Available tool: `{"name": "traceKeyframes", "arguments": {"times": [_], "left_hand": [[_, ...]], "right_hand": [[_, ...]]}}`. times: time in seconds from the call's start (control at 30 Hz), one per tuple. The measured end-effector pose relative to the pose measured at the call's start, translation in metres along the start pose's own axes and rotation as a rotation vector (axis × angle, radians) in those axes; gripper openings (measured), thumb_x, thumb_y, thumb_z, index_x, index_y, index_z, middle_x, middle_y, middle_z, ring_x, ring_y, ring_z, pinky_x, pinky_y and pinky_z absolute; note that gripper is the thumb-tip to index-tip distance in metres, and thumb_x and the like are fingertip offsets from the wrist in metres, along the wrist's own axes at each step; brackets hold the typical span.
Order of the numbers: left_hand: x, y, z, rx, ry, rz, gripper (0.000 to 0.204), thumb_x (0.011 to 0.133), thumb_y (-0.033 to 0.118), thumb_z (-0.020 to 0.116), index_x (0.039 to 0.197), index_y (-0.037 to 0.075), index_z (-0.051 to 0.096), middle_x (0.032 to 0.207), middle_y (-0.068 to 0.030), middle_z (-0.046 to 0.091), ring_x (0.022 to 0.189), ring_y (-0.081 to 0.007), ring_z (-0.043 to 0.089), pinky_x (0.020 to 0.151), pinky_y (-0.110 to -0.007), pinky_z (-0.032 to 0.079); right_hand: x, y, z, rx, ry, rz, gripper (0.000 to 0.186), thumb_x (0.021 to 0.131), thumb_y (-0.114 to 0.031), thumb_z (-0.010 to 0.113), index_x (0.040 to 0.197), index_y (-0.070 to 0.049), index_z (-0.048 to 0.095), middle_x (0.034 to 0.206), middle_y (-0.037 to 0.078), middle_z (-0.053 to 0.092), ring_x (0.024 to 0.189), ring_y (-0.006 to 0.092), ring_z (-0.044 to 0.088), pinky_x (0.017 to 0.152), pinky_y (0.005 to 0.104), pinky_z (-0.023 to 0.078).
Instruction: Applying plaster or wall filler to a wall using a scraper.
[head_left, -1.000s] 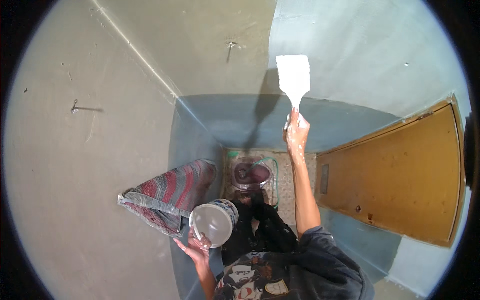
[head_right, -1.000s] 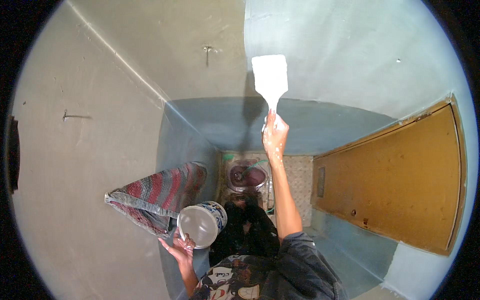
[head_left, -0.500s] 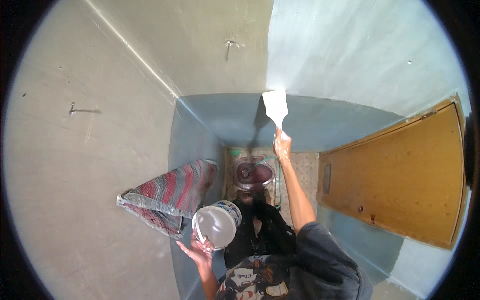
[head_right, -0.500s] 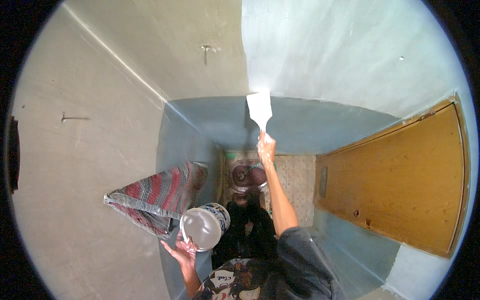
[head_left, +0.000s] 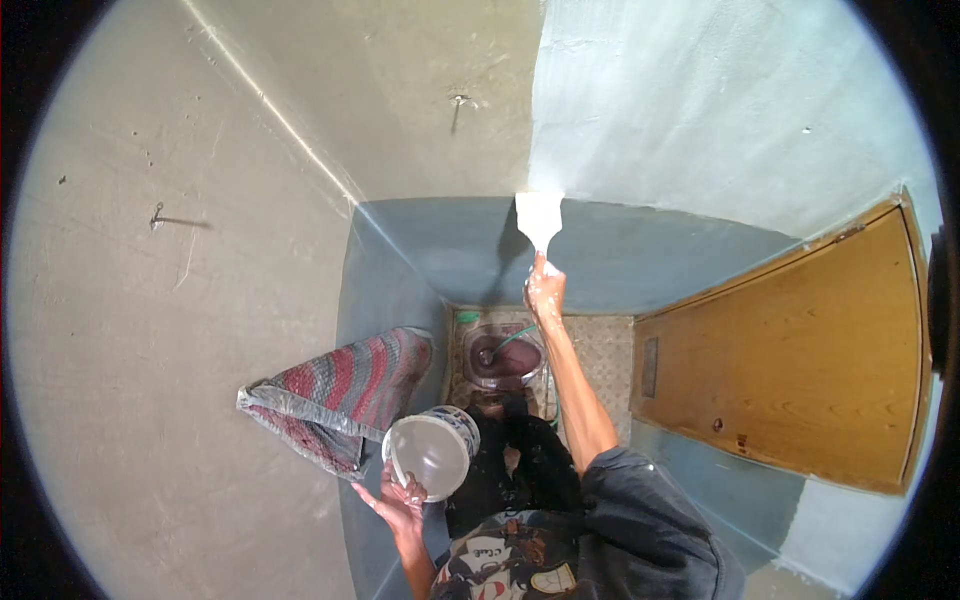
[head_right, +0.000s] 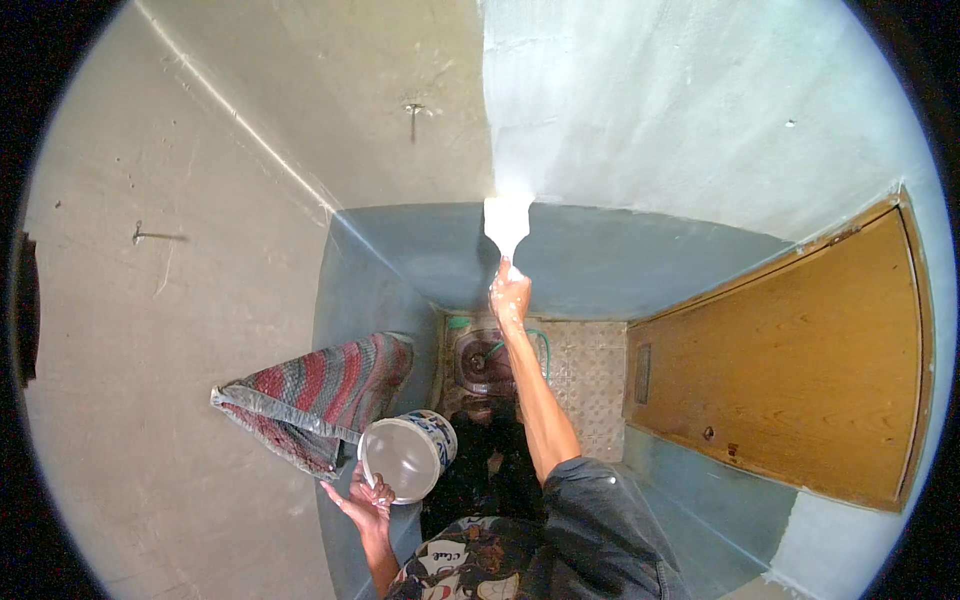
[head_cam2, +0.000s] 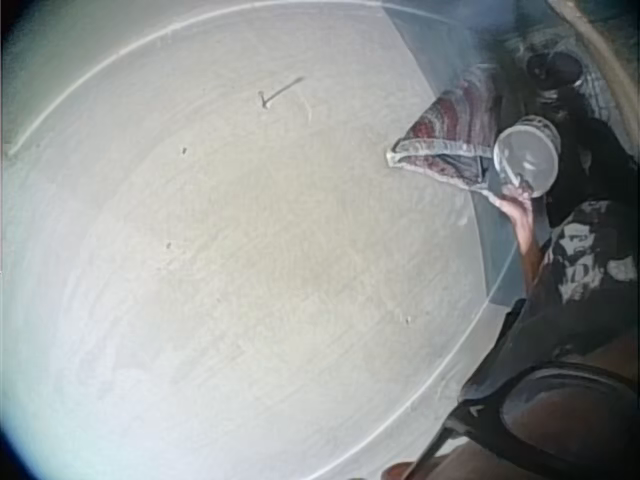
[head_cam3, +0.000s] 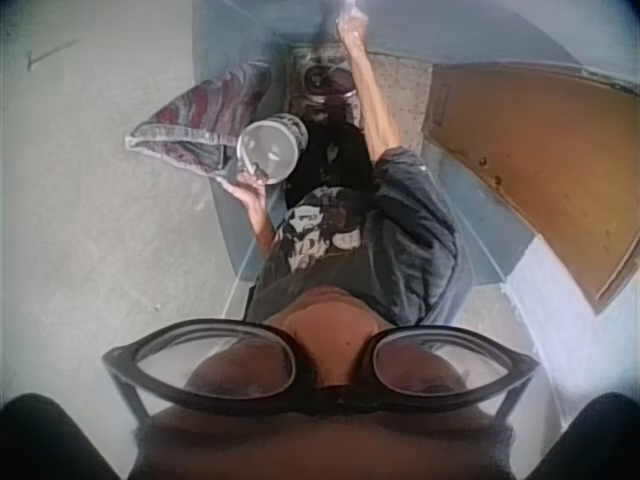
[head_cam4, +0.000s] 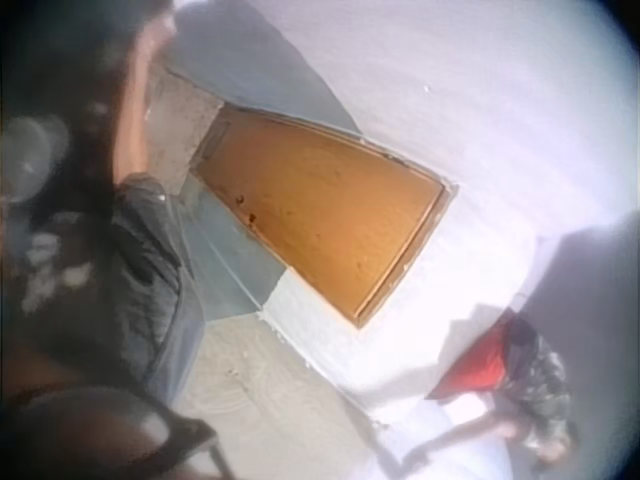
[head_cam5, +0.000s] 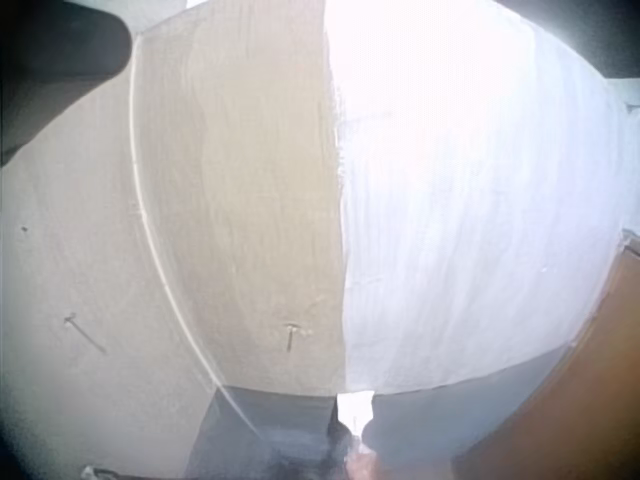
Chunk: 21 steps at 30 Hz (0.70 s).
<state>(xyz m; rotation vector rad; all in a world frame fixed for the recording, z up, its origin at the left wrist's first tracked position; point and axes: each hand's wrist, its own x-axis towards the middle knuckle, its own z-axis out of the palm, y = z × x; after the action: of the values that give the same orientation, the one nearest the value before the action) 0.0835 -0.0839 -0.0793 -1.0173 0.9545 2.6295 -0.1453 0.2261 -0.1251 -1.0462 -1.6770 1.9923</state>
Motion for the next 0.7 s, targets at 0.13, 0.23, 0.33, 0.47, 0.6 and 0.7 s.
{"name": "traceKeyframes", "arguments": {"times": [0.13,0.23,0.33,0.47,0.6,0.7], "left_hand": [[-0.001,0.001,-0.002,-0.001,0.024,0.006,0.082,0.068,0.073,0.024,0.112,0.006,0.034,0.054,-0.0063,0.04,0.038,-0.0119,0.033,0.034,-0.021,0.027],[0.002,0.001,-0.005,-0.025,-0.009,0.032,0.083,0.068,0.074,0.023,0.112,0.004,0.034,0.054,-0.0063,0.04,0.038,-0.012,0.033,0.034,-0.021,0.027],[-0.001,0.004,-0.006,-0.018,-0.006,0.032,0.084,0.068,0.074,0.023,0.113,0.004,0.033,0.054,-0.0062,0.039,0.038,-0.0119,0.033,0.034,-0.021,0.027],[-0.001,0.004,-0.004,-0.05,0.033,0.046,0.077,0.068,0.073,0.026,0.1,0.005,0.035,0.052,-0.0073,0.04,0.037,-0.013,0.031,0.034,-0.022,0.026],[0.002,0.001,-0.006,-0.023,0.011,0.045,0.077,0.068,0.073,0.027,0.101,0.004,0.034,0.053,-0.0081,0.041,0.038,-0.0134,0.033,0.034,-0.023,0.027],[0.0,0.001,-0.003,-0.052,0.068,0.049,0.078,0.068,0.073,0.028,0.102,0.003,0.034,0.054,-0.009,0.042,0.039,-0.014,0.034,0.034,-0.023,0.028]], "right_hand": [[-0.012,-0.057,0.005,0.111,-0.039,0.011,0.037,0.085,-0.031,0.043,0.055,-0.009,0.04,0.041,-0.003,0.034,0.03,0.0074,0.032,0.028,0.0228,0.023],[-0.025,-0.081,0.0,0.131,-0.037,-0.012,0.038,0.085,-0.034,0.043,0.057,-0.009,0.041,0.042,-0.003,0.034,0.031,0.007,0.032,0.028,0.0219,0.023],[-0.044,-0.11,-0.013,0.143,-0.043,-0.131,0.036,0.085,-0.032,0.043,0.059,-0.007,0.042,0.044,-0.004,0.034,0.032,0.0057,0.032,0.029,0.0207,0.023],[-0.028,-0.107,-0.022,0.213,-0.077,-0.331,0.035,0.086,-0.028,0.043,0.059,-0.005,0.043,0.046,-0.004,0.035,0.038,0.0043,0.032,0.033,0.0203,0.024],[0.025,-0.075,-0.008,0.013,-0.001,-0.392,0.038,0.086,-0.028,0.044,0.058,-0.003,0.044,0.048,-0.004,0.034,0.042,0.0049,0.03,0.038,0.024,0.025],[0.037,-0.041,-0.004,-0.039,-0.011,-0.326,0.038,0.086,-0.028,0.043,0.058,-0.002,0.044,0.047,-0.004,0.033,0.042,0.0056,0.031,0.038,0.0253,0.026]]}}
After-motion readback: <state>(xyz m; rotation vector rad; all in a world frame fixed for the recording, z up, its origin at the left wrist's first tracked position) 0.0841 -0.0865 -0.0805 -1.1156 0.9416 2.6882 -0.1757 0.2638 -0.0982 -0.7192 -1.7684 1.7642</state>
